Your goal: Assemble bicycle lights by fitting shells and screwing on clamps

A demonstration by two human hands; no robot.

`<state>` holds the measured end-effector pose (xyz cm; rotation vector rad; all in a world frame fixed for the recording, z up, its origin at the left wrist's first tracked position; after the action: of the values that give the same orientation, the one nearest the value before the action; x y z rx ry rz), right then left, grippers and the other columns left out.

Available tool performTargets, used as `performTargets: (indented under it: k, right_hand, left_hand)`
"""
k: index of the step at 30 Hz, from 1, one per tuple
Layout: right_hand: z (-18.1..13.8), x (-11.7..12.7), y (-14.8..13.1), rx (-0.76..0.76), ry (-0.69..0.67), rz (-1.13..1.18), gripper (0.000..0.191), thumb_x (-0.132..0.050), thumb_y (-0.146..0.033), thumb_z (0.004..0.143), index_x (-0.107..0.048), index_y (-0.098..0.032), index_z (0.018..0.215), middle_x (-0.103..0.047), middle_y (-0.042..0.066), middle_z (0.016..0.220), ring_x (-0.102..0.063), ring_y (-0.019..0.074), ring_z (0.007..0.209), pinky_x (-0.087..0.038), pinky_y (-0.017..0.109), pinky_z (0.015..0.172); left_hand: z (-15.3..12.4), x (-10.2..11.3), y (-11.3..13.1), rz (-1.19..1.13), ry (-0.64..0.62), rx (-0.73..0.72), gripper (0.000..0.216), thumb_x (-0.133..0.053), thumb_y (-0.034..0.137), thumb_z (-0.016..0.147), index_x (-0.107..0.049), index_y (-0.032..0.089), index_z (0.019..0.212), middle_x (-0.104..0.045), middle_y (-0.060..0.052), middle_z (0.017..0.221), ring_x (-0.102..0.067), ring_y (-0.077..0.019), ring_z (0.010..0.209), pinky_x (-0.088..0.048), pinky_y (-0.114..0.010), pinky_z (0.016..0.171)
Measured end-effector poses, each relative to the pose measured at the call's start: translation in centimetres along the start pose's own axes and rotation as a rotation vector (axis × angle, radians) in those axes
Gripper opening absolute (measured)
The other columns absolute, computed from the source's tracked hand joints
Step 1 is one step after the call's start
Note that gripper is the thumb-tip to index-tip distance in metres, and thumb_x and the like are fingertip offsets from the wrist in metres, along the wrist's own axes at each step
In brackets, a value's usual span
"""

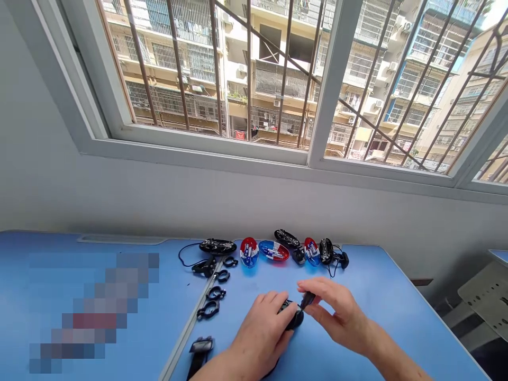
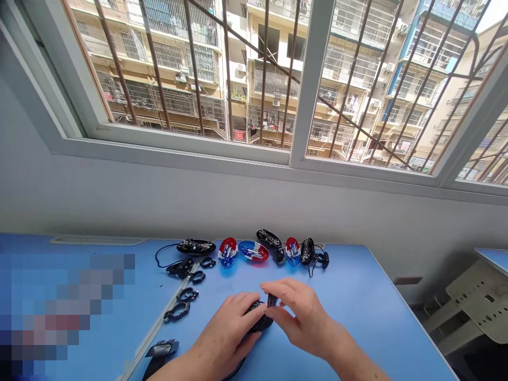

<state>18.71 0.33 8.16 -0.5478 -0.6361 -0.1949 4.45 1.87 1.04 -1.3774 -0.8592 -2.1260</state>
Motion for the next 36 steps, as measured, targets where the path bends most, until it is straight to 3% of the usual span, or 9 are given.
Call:
performTargets:
  k: [3,5,12,22,28,36]
  right_hand:
    - [0.0,0.4,-0.3,-0.018,-0.084,0.043,0.047,-0.044,-0.01,0.094,-0.043,-0.023,0.139,-0.066,0.011,0.118,-0.062,0.0192,0.108,-0.055,0.034,0.088]
    - [0.0,0.7,-0.2,-0.031,-0.103,0.083,0.047,-0.042,-0.008,0.094,-0.044,-0.023,0.138,-0.067,0.01,0.118,-0.062,0.0181,0.11,-0.054,0.034,0.092]
    - [0.0,0.5,0.6,-0.076,-0.043,0.099,0.033,-0.051,-0.013,0.093,-0.055,-0.026,0.123,-0.072,0.005,0.1,-0.068,0.0151,0.087,-0.057,0.027,0.078]
    - [0.1,0.1,0.0,-0.034,0.114,-0.054,0.019,-0.059,-0.016,0.088,-0.056,-0.021,0.106,-0.068,0.004,0.082,-0.063,0.0145,0.07,-0.055,0.027,0.065]
    - [-0.1,-0.3,0.4,-0.067,0.207,-0.082,0.019,-0.06,-0.014,0.085,-0.055,-0.022,0.101,-0.066,0.003,0.08,-0.061,0.0142,0.067,-0.056,0.026,0.061]
    - [-0.2,-0.5,0.6,-0.111,0.197,-0.065,0.015,-0.06,-0.016,0.085,-0.056,-0.021,0.098,-0.065,0.003,0.08,-0.061,0.0141,0.067,-0.057,0.027,0.061]
  left_hand:
    - [0.1,0.1,0.0,-0.006,-0.009,0.009,0.038,-0.055,0.005,0.071,-0.054,0.024,0.103,-0.059,-0.007,0.111,-0.054,-0.0274,0.096,-0.046,-0.042,0.081]
    - [0.1,0.2,0.0,-0.009,-0.011,0.01,0.039,-0.055,0.005,0.071,-0.054,0.025,0.104,-0.059,-0.007,0.111,-0.054,-0.0271,0.096,-0.046,-0.041,0.08]
    - [0.1,0.4,0.4,0.002,-0.052,-0.002,0.042,-0.055,0.005,0.072,-0.054,0.023,0.109,-0.059,-0.008,0.114,-0.054,-0.0279,0.097,-0.046,-0.043,0.08]
    - [0.3,0.3,0.3,0.014,-0.052,-0.018,0.039,-0.055,0.006,0.073,-0.054,0.024,0.108,-0.058,-0.008,0.113,-0.053,-0.0285,0.099,-0.045,-0.044,0.081]
    - [0.2,0.4,0.4,0.013,-0.062,-0.014,0.038,-0.054,0.006,0.073,-0.055,0.024,0.107,-0.059,-0.008,0.112,-0.053,-0.0283,0.098,-0.045,-0.043,0.08]
    - [0.2,0.2,0.3,0.007,-0.05,-0.014,0.04,-0.054,0.005,0.071,-0.055,0.023,0.107,-0.058,-0.008,0.113,-0.053,-0.0286,0.098,-0.045,-0.044,0.079]
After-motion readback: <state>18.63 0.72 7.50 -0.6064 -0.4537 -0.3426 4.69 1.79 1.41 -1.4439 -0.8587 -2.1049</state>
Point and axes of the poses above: each hand's wrist, its own z-axis towards the middle knuckle, its own x-axis out of the back of the hand, y = z × x, the point moved 5 cm from there along z, towards the middle knuckle
